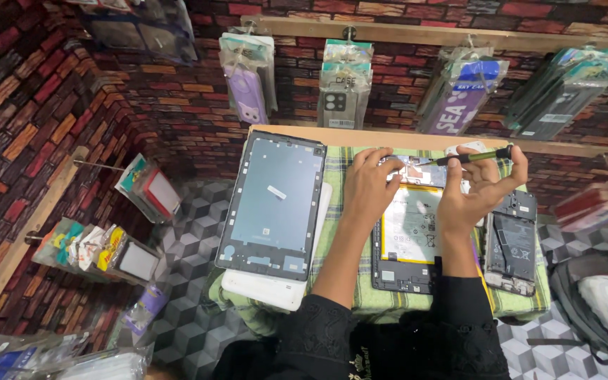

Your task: The person uses a screwdriver to remove screws from a disassembled tablet on a workbench. They carefully unscrew multiple fasteners around the internal frame and battery area while handling the device with both hands.

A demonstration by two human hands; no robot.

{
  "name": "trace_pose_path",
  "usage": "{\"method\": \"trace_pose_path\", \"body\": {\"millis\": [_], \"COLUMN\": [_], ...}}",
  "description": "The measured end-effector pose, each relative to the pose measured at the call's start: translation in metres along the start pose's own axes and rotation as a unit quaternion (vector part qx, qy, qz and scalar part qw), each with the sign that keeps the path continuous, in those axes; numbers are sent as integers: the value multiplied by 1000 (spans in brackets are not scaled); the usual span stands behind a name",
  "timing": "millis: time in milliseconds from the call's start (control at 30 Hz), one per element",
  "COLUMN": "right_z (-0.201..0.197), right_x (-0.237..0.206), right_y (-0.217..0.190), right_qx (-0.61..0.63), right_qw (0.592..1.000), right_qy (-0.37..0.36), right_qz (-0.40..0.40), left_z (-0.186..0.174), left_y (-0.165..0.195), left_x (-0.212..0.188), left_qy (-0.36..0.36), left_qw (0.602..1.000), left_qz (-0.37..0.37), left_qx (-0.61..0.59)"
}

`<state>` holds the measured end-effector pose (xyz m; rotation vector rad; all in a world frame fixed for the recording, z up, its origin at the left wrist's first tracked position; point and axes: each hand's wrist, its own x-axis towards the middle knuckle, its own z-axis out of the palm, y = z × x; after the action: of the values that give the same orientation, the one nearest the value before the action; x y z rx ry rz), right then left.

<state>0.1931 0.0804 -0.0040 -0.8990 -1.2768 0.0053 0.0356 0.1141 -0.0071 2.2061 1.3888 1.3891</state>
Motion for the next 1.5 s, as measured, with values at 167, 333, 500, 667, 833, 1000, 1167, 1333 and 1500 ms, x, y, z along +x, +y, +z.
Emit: {"method": "trace_pose_path", "body": {"millis": [167, 333, 500, 667, 833, 1000, 1167, 1333, 1500], "right_z": [-2, -4, -1, 4, 29, 67, 63, 58, 63], "right_x": [0, -1, -2, 2, -23, -58, -64, -67, -70], "right_y": [1, 4, -3, -33, -78, -98, -92, -86, -88], "right_qx": [-5, -1, 107, 187, 158, 328, 327, 322, 315], "right_qw": [1000, 1000, 994, 980, 963, 888, 885, 891, 892], "right_qy": [-7, -17, -7, -51, -220, -322, -329, -318, -312], "right_qz": [-14, -14, 14, 37, 7, -19, -26, -36, -89], "left_z": [6, 11, 16, 15, 15, 26, 39, 38, 34], "left_y": [3, 10, 13, 13, 10, 7, 7, 9, 10], "left_x": [-1, -4, -7, -8, -14, -10, -7, -8, -9], "left_qy": [-1, 14, 30, 39, 57, 59, 53, 61, 66], "left_qw": [1000, 999, 997, 998, 998, 996, 996, 996, 995], "left_qz": [-14, -33, -26, 3, 21, 44, 21, 22, 34], "left_qx": [9, 29, 65, 56, -19, 47, 63, 64, 66]}}
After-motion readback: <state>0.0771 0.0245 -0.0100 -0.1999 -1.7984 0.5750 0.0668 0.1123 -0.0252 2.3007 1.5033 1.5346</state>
